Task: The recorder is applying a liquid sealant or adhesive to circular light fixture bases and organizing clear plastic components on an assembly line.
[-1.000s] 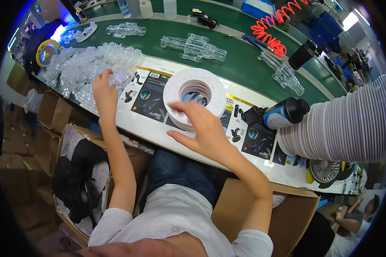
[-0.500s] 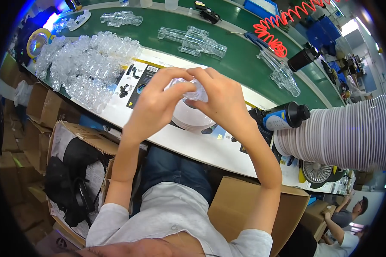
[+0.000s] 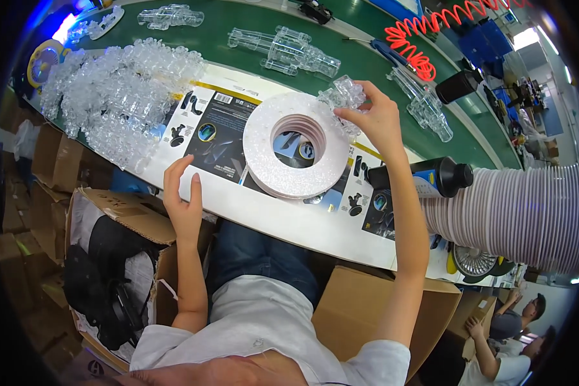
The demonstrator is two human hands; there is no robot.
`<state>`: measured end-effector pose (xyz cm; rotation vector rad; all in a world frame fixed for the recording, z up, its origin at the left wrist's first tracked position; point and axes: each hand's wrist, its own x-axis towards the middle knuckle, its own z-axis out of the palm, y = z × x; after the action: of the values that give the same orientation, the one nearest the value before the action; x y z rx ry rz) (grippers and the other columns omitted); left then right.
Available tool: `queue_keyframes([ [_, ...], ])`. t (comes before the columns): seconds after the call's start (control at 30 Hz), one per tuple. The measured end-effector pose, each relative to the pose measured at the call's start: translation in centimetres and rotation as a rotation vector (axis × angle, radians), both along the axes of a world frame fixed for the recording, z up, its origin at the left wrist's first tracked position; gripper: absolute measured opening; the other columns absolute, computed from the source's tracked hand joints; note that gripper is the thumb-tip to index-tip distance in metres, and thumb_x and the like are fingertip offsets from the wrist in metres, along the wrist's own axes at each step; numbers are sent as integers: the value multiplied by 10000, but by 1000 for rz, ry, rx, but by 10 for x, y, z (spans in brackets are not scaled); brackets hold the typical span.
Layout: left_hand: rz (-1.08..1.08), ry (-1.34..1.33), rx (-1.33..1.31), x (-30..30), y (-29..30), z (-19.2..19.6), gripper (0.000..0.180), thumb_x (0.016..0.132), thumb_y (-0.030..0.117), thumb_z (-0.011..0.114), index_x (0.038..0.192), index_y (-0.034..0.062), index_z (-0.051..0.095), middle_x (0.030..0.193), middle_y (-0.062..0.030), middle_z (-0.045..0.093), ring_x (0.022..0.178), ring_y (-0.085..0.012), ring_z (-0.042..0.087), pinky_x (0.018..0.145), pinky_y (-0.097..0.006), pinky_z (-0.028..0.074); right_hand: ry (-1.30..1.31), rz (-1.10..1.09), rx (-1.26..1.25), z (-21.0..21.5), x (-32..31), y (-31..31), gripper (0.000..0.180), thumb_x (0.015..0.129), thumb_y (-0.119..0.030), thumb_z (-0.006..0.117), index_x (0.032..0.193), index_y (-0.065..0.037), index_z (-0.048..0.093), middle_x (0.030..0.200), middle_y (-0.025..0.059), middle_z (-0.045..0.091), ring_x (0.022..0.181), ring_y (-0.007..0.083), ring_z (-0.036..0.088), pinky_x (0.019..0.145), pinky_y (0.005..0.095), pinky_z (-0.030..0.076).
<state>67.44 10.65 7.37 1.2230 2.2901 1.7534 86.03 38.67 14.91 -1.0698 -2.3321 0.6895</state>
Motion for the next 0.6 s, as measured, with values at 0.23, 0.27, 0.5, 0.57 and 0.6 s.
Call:
queue_keyframes([
  [0.23, 34, 22, -7, -3, -2, -4, 264, 818, -12, 545, 1078, 0, 586, 1086, -139, 561, 1038, -276, 535, 896, -345, 409, -51, 7, -52, -2, -9, 0, 564, 627, -269, 790, 1103, -38, 593, 910, 66, 634, 742, 116, 583, 652, 252, 477],
  [0.27, 33, 22, -7, -3, -2, -4, 264, 818, -12, 545, 1078, 0, 586, 1086, -139, 561, 1038, -276, 535, 896, -345, 409, -57, 3, -48, -2, -10, 1, 566, 627, -276, 789, 1101, -37, 594, 923, 72, 634, 769, 127, 591, 668, 259, 480],
  [0.5, 33, 22, 0, -4, -3, -6, 256, 817, -15, 543, 1069, -3, 590, 1082, -140, 560, 1024, -277, 541, 886, -345, 415, -103, -5, -20, 2, -15, -6, 557, 622, -275, 784, 1093, -41, 600, 915, 76, 635, 744, 148, 609, 670, 267, 483],
  [0.57, 35, 27, -1, -4, -4, -4, 256, 817, -15, 543, 1068, -3, 590, 1082, -139, 560, 1021, -276, 543, 883, -346, 417, -106, 1, -10, 2, -16, -5, 557, 617, -276, 785, 1092, -49, 602, 900, 76, 636, 732, 158, 617, 666, 269, 483],
  [0.6, 36, 27, -3, -4, -4, -4, 254, 817, -15, 543, 1066, -3, 591, 1083, -139, 559, 1020, -275, 543, 882, -346, 418, -107, 1, -10, 2, -16, -5, 557, 617, -276, 785, 1092, -49, 602, 900, 76, 636, 732, 158, 617, 666, 269, 483],
])
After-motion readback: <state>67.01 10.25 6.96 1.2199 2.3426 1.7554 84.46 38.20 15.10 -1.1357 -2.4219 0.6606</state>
